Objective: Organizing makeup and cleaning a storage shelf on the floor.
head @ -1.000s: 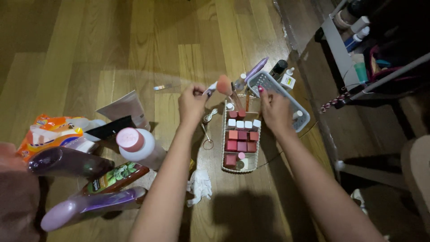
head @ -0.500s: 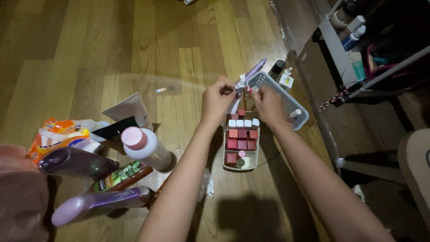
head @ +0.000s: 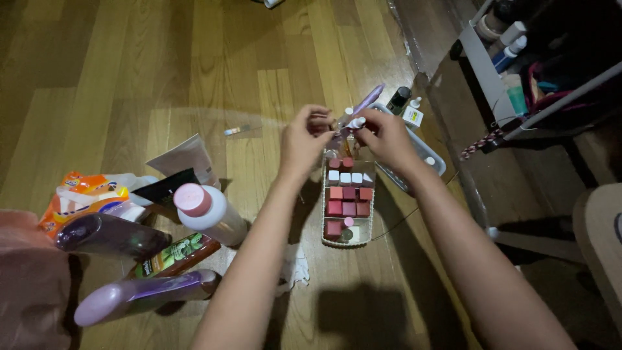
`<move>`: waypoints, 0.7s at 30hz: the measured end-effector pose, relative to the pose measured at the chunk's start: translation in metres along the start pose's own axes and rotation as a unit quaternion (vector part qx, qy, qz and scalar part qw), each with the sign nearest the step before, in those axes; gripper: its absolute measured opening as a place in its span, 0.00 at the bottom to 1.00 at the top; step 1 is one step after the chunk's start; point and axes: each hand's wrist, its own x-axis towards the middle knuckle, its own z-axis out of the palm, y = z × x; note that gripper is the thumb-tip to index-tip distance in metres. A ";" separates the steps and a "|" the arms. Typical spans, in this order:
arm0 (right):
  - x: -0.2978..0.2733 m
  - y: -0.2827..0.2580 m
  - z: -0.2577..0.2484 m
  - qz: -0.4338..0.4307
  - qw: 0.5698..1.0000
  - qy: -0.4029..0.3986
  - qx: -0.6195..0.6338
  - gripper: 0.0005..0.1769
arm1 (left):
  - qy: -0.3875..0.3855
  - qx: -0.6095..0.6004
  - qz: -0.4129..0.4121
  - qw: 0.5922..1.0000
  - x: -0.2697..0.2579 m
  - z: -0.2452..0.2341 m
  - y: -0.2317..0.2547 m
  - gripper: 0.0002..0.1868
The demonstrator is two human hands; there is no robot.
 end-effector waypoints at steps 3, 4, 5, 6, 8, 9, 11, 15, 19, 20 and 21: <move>-0.001 0.018 -0.001 -0.062 0.998 0.012 -0.031 0.13 | 0.045 -0.003 0.007 0.999 -0.014 -0.027 -0.027 0.12; -0.002 0.020 0.000 -0.062 0.998 0.011 -0.030 0.13 | 0.045 -0.003 0.007 0.999 -0.021 -0.035 -0.039 0.12; -0.002 0.022 0.001 -0.040 0.995 0.022 -0.091 0.10 | 0.066 0.061 -0.038 0.995 -0.028 -0.043 -0.051 0.11; -0.002 0.025 0.002 -0.019 0.988 0.032 -0.152 0.08 | 0.086 0.124 -0.082 0.985 -0.035 -0.051 -0.063 0.10; -0.006 0.009 0.004 -0.007 0.988 0.046 -0.144 0.09 | 0.065 0.093 -0.162 0.980 -0.047 -0.054 -0.072 0.10; -0.008 0.001 0.004 0.005 0.989 0.061 -0.136 0.10 | 0.043 0.062 -0.241 0.967 -0.053 -0.055 -0.076 0.15; -0.010 -0.018 0.006 -0.019 0.990 0.066 -0.122 0.13 | 0.023 0.012 -0.252 0.967 -0.055 -0.048 -0.060 0.15; -0.016 -0.065 0.012 -0.082 0.970 0.063 -0.222 0.11 | -0.051 -0.082 -0.272 0.957 -0.053 -0.041 -0.043 0.17; -0.032 -0.085 0.041 -0.003 0.986 0.064 -0.156 0.08 | -0.070 0.022 -0.123 0.990 -0.062 -0.055 -0.073 0.16; -0.041 -0.088 0.054 -0.046 0.989 0.054 -0.133 0.14 | -0.078 0.027 -0.103 0.991 -0.071 -0.060 -0.080 0.18; -0.052 -0.090 0.069 -0.087 0.989 0.042 -0.109 0.21 | -0.086 0.034 -0.084 0.992 -0.083 -0.067 -0.088 0.20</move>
